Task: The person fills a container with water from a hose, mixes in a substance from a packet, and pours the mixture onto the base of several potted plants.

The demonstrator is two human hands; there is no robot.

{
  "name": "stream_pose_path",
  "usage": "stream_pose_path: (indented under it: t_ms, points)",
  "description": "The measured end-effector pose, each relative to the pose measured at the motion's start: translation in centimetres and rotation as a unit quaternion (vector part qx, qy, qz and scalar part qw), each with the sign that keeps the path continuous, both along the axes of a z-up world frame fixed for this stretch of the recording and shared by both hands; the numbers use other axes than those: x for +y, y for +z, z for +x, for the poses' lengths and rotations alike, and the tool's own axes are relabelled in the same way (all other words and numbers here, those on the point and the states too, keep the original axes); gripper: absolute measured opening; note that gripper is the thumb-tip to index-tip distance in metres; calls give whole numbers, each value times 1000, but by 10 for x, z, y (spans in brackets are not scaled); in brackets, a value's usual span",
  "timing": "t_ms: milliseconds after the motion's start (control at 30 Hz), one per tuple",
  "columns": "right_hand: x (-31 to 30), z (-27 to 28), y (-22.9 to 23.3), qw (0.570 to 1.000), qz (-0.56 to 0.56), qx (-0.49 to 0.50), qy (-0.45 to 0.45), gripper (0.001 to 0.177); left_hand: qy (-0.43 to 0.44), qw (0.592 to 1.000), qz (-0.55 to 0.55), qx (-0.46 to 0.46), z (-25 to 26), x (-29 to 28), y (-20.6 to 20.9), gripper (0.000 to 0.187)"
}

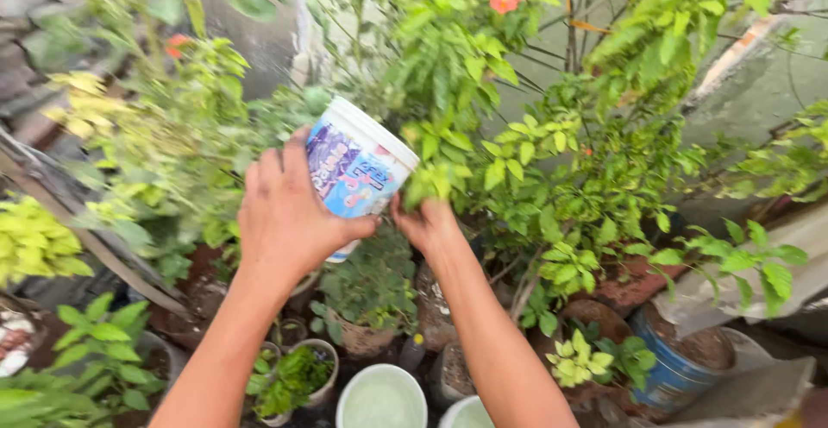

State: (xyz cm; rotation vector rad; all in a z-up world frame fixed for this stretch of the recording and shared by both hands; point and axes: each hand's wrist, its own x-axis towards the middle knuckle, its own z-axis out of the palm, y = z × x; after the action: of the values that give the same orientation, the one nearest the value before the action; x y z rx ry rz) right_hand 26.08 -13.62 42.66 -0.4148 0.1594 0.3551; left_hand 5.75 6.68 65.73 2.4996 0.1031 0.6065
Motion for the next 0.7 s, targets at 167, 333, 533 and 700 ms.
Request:
stream_pose_path:
  t_ms: [167, 333, 533, 700]
  points:
    - [15, -25, -34, 985, -102, 124, 59, 11, -9, 999, 35, 21, 15, 24, 20, 129]
    - [33, -19, 58, 974, -218, -58, 12, 10, -16, 996, 89, 16, 29, 42, 38, 128]
    - [57, 54, 108, 967, -224, -98, 69, 9, -7, 988, 154, -25, 49, 57, 52, 130]
    - [65, 88, 98, 967, -241, -63, 43, 12, 5, 985, 170, -24, 56, 62, 64, 127]
